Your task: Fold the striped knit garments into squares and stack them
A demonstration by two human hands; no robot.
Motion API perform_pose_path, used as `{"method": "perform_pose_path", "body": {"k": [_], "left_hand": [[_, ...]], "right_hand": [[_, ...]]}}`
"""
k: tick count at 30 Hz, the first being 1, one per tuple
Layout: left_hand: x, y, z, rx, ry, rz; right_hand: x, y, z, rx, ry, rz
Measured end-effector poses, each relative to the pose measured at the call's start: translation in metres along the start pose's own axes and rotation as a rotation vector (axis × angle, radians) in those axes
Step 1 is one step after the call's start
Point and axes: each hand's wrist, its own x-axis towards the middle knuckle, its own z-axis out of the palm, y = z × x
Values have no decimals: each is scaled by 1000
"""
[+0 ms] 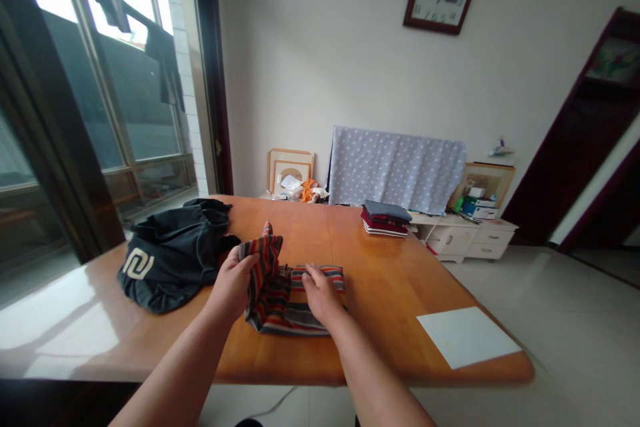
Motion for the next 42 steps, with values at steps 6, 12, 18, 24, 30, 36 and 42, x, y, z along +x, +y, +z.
{"method": "perform_pose_path", "body": {"k": [6,12,18,24,30,36,42], "left_hand": [[-7,0,27,-64,-117,-23],[-29,-32,66,166,-356,89],[-41,-57,58,231,-452,17],[-9,-59,11,225,-49,35],[-6,-62,-5,266,-25,77],[-9,-59,-1,469,-96,163],[-7,-67,7,661,-190,278]], "right_hand": [[-1,0,-30,680,139,242],[-9,-13,-53,943,24,387],[-14,-3,-69,876,-46,399],[-11,11,-58,738,159,379],[-7,3,-56,728,275,241],[-27,30,-64,517,351,303],[-31,46,-74,388,333,343]]}}
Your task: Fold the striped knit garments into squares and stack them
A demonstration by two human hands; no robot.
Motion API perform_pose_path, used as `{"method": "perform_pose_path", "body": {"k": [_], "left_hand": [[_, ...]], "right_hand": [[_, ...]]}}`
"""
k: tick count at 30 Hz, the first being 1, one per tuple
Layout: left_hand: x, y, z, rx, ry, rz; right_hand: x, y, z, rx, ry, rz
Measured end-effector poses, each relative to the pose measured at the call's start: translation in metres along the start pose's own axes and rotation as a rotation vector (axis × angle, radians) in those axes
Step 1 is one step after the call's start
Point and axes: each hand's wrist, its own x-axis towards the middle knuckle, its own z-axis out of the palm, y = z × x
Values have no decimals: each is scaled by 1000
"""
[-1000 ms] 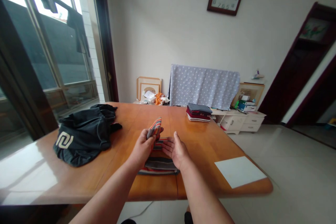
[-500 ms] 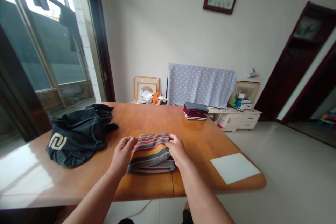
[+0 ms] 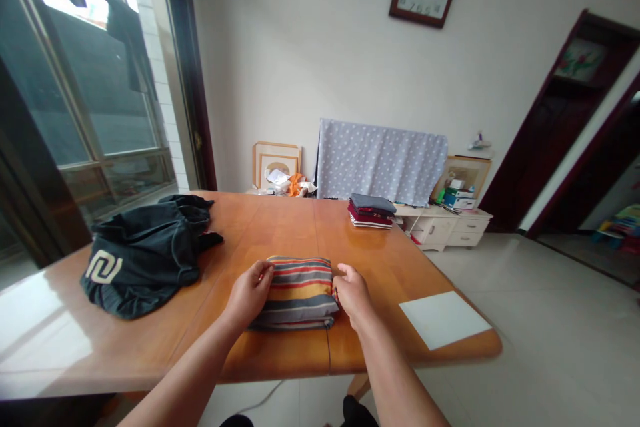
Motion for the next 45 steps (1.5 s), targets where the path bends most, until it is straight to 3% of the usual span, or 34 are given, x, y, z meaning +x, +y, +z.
{"method": "perform_pose_path", "body": {"k": [3,6,8,10,12,15,20,39,42,45], "left_hand": [[2,3,12,154,-112,165],[2,6,28,375,-258,326],[-1,5,36,543,-329,375],[-4,1,41,676,-385,396],[-7,-5,41,761,-421,398],[-9,-12,37,834,-462,354],[-9,-10,32,903,-519,242],[-5,-21,37,898,-522,242],[-4,-14,33,831,-552,193],[1,-12,24,712,-487,138]], "right_hand": [[7,-9,-1,-137,92,-81],[8,-25,5,-325,171,-277],[6,-36,12,-464,126,-437],[1,-40,22,-625,-12,-543],[-2,-35,32,-793,-180,-534],[-5,-19,39,-963,-344,-392],[-8,-2,36,-1055,-384,-295],[-6,4,37,-965,-363,-316],[-1,10,33,-821,-348,-335],[4,21,26,-460,-263,-356]]}}
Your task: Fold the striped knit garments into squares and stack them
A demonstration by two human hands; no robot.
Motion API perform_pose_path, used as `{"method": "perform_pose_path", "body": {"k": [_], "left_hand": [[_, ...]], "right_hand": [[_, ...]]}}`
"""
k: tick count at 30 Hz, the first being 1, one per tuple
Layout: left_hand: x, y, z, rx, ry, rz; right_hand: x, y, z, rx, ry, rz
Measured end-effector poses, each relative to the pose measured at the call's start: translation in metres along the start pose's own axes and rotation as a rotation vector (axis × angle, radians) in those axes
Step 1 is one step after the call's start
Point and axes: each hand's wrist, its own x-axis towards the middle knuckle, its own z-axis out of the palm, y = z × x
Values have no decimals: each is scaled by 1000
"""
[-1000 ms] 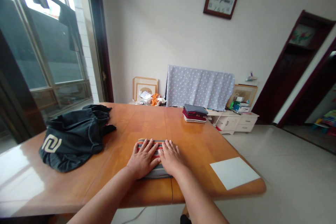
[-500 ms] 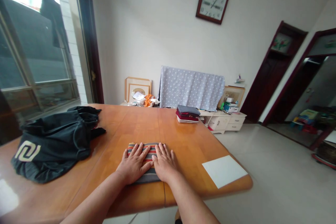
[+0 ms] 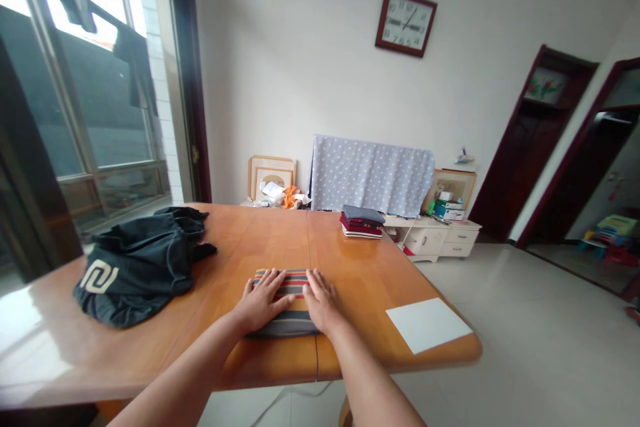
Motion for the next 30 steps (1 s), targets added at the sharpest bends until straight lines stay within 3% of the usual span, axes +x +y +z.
{"method": "perform_pose_path", "body": {"k": [5,9,17,30], "left_hand": [[-11,-39,-12,-250,333,-179],[-36,-66,-20,-341,500,-323],[-67,-70,-24,-339,531,-367],[-80,-48,-32,-157,372,-384]], "right_hand": [[1,25,-4,699,370,139],[4,33,-3,953,444,202],[3,32,-5,1021,483,196],[-4,21,-7,880,458,173]]}}
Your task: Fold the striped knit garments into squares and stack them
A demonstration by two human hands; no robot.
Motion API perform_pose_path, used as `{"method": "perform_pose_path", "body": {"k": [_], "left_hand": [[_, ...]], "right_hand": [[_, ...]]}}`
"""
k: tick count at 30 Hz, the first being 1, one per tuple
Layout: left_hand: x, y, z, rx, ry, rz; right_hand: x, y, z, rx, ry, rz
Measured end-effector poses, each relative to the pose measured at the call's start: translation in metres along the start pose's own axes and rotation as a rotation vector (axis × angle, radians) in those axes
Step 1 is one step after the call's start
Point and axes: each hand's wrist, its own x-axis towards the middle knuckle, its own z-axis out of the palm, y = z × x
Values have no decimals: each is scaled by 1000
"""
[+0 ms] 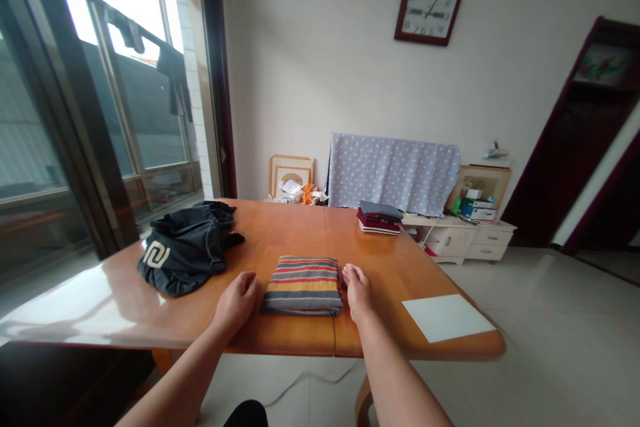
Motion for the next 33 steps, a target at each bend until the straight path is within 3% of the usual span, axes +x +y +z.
{"method": "perform_pose_path", "body": {"k": [10,14,20,23,27,33], "left_hand": [[-16,14,-5,203,-36,178],[-22,19,-2,242,-108,307],[-22,22,3,269,-256,378],[-22,23,2,294,-292,395],[-23,25,-1,279,-348,392],[-24,25,-2,245,-344,386]], "right_hand": [[8,9,-7,-272,-127,-14],[13,-5,-4,-725,-105,-145],[4,-23,32,-1076,-327,-463],[-4,-11,44,-1218,-378,-522],[-15,18,36,-1352,-430,-428],[-19,41,20,-1310,-430,-479]]}}
